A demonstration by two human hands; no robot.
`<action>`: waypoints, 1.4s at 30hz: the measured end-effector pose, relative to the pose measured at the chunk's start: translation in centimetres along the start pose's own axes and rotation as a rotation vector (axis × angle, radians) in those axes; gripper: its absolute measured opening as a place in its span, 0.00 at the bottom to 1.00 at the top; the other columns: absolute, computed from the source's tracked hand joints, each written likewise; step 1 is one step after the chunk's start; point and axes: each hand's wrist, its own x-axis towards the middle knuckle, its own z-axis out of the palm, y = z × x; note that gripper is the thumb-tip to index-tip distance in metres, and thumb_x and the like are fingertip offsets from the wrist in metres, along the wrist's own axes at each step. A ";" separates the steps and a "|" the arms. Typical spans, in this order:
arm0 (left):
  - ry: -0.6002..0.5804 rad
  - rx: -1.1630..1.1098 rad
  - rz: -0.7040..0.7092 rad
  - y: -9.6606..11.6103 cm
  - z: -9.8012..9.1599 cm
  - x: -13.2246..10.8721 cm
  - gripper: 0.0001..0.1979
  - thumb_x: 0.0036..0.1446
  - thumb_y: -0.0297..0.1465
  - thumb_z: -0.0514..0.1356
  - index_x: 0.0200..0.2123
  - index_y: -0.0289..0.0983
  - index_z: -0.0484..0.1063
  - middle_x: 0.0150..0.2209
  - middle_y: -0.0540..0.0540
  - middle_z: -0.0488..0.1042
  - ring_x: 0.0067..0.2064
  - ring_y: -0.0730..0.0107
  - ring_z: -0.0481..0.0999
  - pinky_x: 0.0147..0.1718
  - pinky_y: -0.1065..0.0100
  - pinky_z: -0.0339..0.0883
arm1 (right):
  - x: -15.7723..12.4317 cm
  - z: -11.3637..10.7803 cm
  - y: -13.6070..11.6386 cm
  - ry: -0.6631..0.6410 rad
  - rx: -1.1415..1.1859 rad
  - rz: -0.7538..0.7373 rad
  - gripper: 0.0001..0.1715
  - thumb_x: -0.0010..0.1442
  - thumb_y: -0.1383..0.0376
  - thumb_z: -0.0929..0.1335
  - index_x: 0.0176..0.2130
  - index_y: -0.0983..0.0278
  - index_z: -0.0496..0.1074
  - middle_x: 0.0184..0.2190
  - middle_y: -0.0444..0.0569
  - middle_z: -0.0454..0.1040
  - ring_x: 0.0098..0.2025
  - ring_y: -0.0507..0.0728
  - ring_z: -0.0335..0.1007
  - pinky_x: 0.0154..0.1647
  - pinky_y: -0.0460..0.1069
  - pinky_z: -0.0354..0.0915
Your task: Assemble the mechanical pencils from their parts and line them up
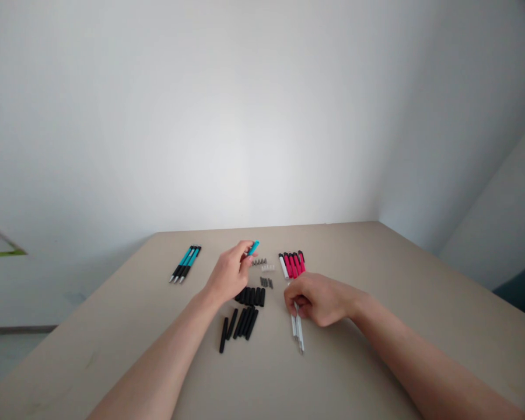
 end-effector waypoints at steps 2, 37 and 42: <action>-0.002 0.002 0.000 0.0 0.0 0.0 0.11 0.59 0.25 0.51 0.45 0.39 0.64 0.37 0.46 0.77 0.37 0.70 0.77 0.36 0.70 0.68 | 0.0 0.0 0.0 -0.002 0.000 -0.005 0.15 0.41 0.79 0.64 0.28 0.64 0.72 0.19 0.40 0.64 0.22 0.48 0.58 0.22 0.42 0.52; -0.049 -0.025 -0.011 0.0 0.1 -0.1 0.12 0.59 0.25 0.50 0.46 0.39 0.64 0.39 0.45 0.76 0.35 0.71 0.76 0.37 0.69 0.69 | 0.6 -0.4 -0.8 0.433 -0.090 -0.125 0.11 0.54 0.78 0.61 0.31 0.64 0.64 0.31 0.48 0.67 0.34 0.55 0.60 0.36 0.48 0.58; -0.083 0.000 0.035 0.3 0.1 -0.1 0.12 0.59 0.24 0.51 0.45 0.39 0.67 0.38 0.45 0.76 0.38 0.69 0.75 0.39 0.68 0.68 | 1.0 -0.2 -0.5 0.792 0.029 0.037 0.13 0.60 0.75 0.58 0.42 0.64 0.64 0.33 0.48 0.68 0.31 0.52 0.63 0.32 0.46 0.59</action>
